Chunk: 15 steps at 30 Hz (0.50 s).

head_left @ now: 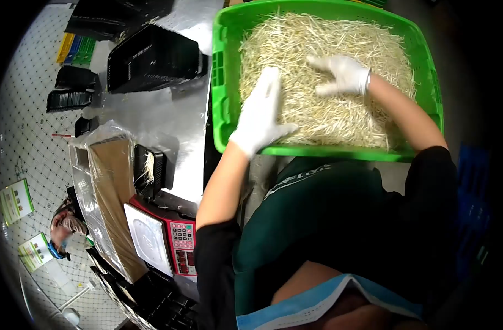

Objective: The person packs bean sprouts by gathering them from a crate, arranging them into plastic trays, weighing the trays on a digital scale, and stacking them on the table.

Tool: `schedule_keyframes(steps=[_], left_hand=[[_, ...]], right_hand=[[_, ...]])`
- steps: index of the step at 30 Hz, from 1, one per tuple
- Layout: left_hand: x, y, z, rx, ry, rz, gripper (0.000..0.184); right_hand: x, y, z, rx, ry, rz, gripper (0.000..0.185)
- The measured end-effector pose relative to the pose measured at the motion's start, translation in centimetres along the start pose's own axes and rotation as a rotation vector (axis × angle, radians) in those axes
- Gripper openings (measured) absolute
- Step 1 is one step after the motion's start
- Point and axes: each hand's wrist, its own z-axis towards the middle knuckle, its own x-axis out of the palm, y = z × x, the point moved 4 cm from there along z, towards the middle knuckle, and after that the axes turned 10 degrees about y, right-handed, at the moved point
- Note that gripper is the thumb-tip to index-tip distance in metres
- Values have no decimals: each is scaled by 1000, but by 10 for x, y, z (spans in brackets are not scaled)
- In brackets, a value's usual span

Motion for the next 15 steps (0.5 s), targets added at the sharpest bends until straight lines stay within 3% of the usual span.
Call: schedule_keyframes(steps=[1,2,4,5,6,7,8,9,11,12,13,14,15], left_hand=[[23,6,26,-9,122,78,119],[42,5,40,-149,373,205,130],[53,-14,48,-230,627,341,134],[57,-20,47,-220,604,410,137],[61,-23,46,-252,631,489,125],[73,-17,46,-201,475,616,111],[76,-19,46,-149,317,738,99],[84,-13,44,-152,323,738,99],[74,-13,55,-80,537,605,57],[62,-11,59,-129,568,448,48],[45,-9,62,-176,524,337,50],[33,-4,62,-219,481,224,52],[23,1,64,-212,342,16,55]], right_hand=[[13,5,-12,-74,70,-147,91],[26,9,-28,-134,177,-285,100],[37,21,-63,-118,338,-431,111],[42,25,-75,-136,341,-584,105],[45,26,-80,-152,337,-741,99],[49,21,-75,-153,335,-737,99],[53,23,-66,-215,131,-759,98],[57,25,-60,-278,-72,-773,96],[56,11,-38,-292,-96,-635,89],[56,7,-31,-301,-119,-502,82],[31,20,-25,-72,230,-363,74],[38,5,-14,-74,229,-357,74],[44,-21,6,-231,87,-54,71]])
